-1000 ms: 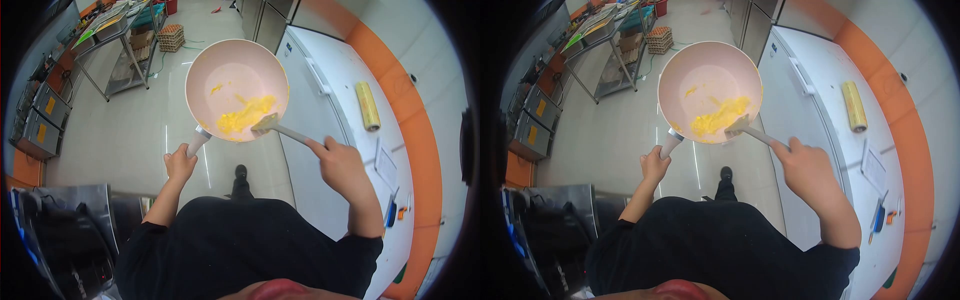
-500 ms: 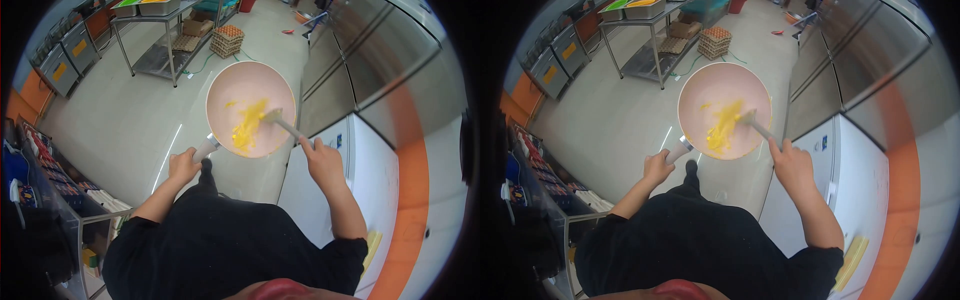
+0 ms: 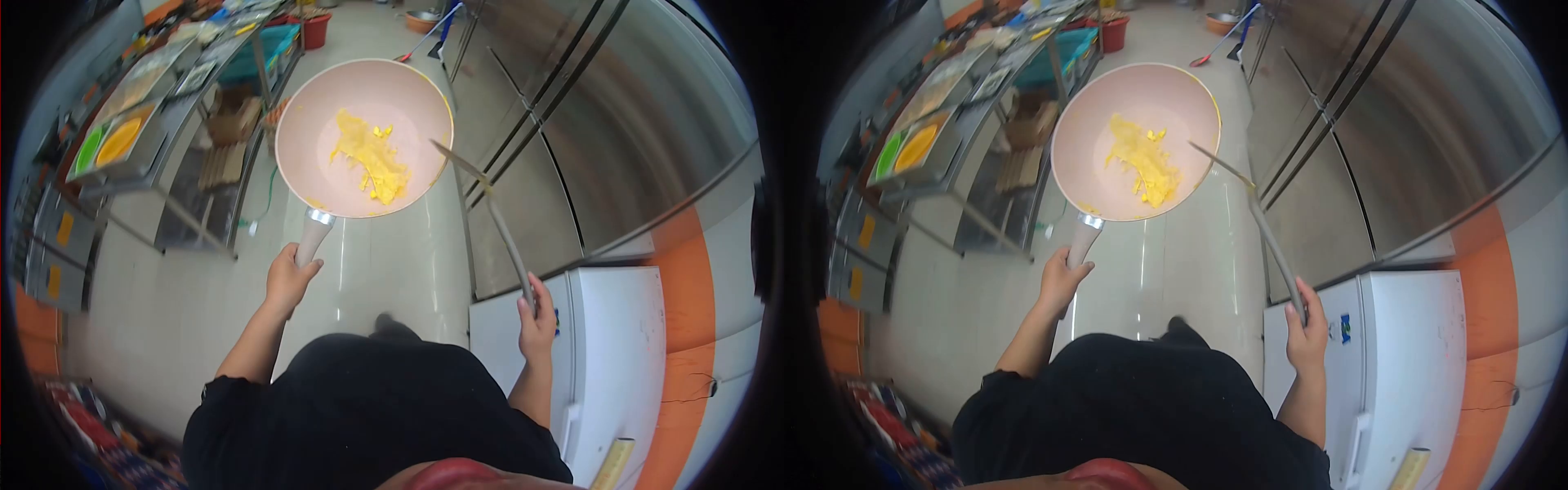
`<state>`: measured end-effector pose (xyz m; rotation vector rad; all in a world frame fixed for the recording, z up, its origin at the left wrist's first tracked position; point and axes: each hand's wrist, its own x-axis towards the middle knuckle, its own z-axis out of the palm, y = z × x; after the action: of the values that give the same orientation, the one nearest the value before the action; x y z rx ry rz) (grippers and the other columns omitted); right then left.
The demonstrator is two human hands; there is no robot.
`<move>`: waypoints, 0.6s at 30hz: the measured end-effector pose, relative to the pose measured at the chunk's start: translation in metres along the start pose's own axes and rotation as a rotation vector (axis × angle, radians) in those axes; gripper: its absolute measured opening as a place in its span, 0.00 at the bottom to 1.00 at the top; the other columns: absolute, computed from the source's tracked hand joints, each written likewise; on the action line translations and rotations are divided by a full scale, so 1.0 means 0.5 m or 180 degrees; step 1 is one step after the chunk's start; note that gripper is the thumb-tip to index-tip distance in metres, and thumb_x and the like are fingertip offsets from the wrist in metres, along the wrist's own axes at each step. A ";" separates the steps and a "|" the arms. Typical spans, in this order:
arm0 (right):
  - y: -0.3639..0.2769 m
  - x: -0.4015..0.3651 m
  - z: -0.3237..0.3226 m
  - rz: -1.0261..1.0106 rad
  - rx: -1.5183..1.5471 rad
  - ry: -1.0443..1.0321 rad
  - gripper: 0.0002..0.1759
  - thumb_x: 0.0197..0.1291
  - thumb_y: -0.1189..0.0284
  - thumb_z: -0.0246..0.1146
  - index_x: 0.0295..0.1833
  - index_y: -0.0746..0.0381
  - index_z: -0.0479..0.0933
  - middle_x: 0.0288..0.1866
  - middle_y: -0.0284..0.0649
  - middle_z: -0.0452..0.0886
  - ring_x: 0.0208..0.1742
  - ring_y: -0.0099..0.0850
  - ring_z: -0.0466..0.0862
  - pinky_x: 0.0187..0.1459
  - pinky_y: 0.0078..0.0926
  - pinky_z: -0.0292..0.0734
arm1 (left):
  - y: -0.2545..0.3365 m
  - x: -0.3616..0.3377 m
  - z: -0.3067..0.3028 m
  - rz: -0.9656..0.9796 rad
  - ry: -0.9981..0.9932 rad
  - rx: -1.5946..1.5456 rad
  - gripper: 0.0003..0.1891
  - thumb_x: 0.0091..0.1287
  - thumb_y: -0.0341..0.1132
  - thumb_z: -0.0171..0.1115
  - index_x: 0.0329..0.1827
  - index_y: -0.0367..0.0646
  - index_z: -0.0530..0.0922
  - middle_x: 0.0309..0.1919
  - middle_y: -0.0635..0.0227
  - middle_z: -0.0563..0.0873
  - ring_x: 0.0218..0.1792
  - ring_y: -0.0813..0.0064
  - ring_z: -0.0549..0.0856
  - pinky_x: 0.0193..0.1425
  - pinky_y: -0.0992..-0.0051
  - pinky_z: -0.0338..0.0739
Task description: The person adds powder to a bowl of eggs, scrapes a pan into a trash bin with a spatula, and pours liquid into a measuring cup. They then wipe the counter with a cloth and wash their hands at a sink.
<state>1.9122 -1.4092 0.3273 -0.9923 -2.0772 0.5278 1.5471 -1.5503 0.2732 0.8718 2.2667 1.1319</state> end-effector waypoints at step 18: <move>0.288 1.111 0.485 -0.0745 -0.1442 -0.1634 0.21 0.54 0.74 0.56 0.55 0.51 0.73 0.28 0.40 0.69 0.24 0.41 0.76 0.26 0.37 0.74 | 0.179 1.100 0.344 -0.1247 -0.1295 -0.3217 0.21 0.57 0.22 0.51 0.50 0.45 0.54 0.27 0.66 0.71 0.19 0.81 0.68 0.23 0.78 0.67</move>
<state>1.5645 -0.8923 0.3388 -0.9006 -2.8166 0.1997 1.3047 -1.0273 0.1869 0.1928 1.1876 1.4840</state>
